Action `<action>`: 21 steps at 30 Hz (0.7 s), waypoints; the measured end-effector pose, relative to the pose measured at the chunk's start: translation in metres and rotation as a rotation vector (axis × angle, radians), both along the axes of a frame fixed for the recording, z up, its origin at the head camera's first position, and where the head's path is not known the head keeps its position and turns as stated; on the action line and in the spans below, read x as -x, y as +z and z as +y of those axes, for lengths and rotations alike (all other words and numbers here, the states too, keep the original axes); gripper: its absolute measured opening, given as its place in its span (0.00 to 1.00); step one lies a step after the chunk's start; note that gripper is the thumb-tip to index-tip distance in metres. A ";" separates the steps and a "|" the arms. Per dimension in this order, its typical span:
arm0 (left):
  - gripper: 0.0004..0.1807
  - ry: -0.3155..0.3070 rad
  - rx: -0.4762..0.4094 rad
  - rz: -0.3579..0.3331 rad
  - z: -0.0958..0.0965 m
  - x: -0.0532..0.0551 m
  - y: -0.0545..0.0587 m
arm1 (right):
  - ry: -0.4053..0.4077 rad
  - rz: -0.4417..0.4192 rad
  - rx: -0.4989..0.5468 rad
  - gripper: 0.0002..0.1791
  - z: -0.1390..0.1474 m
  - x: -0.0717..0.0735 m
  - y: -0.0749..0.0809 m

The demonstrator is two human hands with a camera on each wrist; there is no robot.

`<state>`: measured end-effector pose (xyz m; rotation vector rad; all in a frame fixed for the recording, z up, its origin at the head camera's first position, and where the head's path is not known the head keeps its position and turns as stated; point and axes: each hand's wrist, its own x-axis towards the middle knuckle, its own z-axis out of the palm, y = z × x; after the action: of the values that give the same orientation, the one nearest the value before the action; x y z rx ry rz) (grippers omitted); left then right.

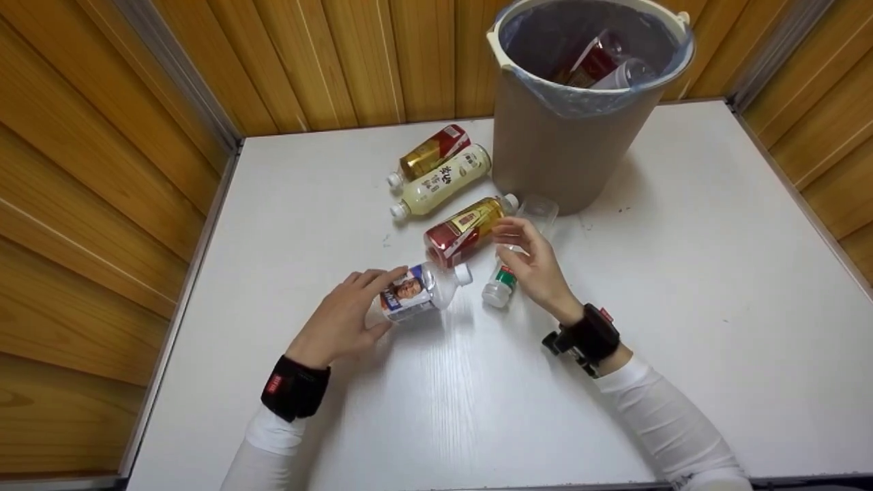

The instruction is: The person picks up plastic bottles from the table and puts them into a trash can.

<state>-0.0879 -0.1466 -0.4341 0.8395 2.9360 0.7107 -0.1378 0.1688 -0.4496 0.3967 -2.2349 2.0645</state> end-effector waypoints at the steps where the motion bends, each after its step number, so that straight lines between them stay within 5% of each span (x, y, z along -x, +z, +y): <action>1: 0.46 0.015 -0.026 0.007 0.002 0.000 0.001 | 0.001 0.002 0.004 0.23 0.000 0.000 0.000; 9: 0.48 0.146 -0.328 0.034 0.031 0.006 0.007 | -0.005 0.018 0.031 0.23 -0.004 -0.001 0.002; 15: 0.48 0.194 -0.588 -0.057 0.054 0.015 0.012 | -0.007 0.037 0.030 0.24 -0.009 -0.003 0.004; 21: 0.46 0.227 -0.744 -0.132 0.075 0.021 0.014 | -0.003 0.026 0.051 0.29 -0.017 -0.005 0.008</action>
<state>-0.1091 -0.0719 -0.4198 0.4252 2.6509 1.8494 -0.1333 0.1522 -0.4414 0.4137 -2.1620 2.0974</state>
